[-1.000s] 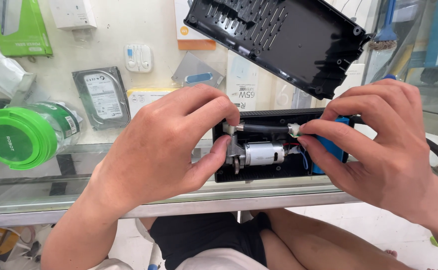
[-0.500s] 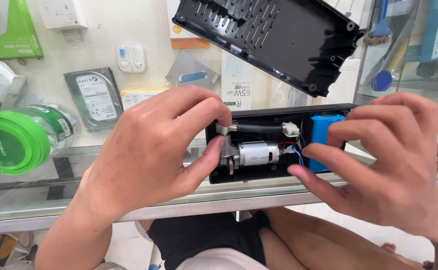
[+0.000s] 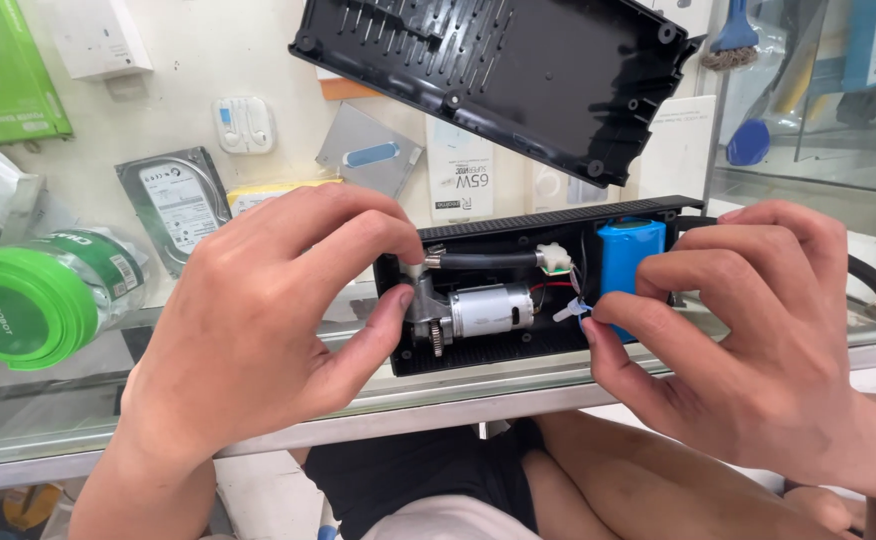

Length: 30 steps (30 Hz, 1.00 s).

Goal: Repairing a portable air pump by cleaning the exterior and inspecting internal components

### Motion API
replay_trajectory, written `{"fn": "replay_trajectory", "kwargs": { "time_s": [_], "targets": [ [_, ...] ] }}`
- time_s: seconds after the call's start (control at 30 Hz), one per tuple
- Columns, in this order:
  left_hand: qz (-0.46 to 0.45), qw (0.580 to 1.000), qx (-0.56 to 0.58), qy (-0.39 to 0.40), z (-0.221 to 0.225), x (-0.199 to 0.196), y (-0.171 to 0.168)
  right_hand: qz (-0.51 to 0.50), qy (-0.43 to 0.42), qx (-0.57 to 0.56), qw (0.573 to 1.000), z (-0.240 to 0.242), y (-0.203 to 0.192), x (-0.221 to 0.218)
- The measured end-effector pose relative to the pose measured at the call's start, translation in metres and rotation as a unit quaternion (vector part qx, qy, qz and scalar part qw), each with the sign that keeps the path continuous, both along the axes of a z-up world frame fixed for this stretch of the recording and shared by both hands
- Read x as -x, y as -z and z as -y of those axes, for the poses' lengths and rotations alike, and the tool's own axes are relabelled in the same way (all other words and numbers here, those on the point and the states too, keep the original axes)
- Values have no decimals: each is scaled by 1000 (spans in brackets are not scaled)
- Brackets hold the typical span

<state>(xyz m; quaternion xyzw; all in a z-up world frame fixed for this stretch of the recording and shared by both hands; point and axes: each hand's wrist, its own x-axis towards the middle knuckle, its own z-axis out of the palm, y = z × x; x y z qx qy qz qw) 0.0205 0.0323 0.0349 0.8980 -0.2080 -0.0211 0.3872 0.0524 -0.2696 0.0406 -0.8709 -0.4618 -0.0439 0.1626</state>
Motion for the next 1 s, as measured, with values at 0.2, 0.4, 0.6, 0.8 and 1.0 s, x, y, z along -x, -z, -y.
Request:
{"fn": "replay_trajectory", "kwargs": {
  "time_s": [0.2,0.4,0.6,0.8,1.0],
  "targets": [
    [11,1000,5,2,3,-2,-1,-3,22,-12,1000,-1,6,5],
    [106,994,-21,25,20,5,10,-23,28,-59,998,-11,11,6],
    [142,986,-82,28,28,8,18,10,24,-46,999,-14,19,8],
    [147,985,-87,25,30,10,20,5,65,-81,995,-20,23,6],
    [138,984,-107,21,33,7,18,-6,71,-115,991,-21,26,4]
  ]
}}
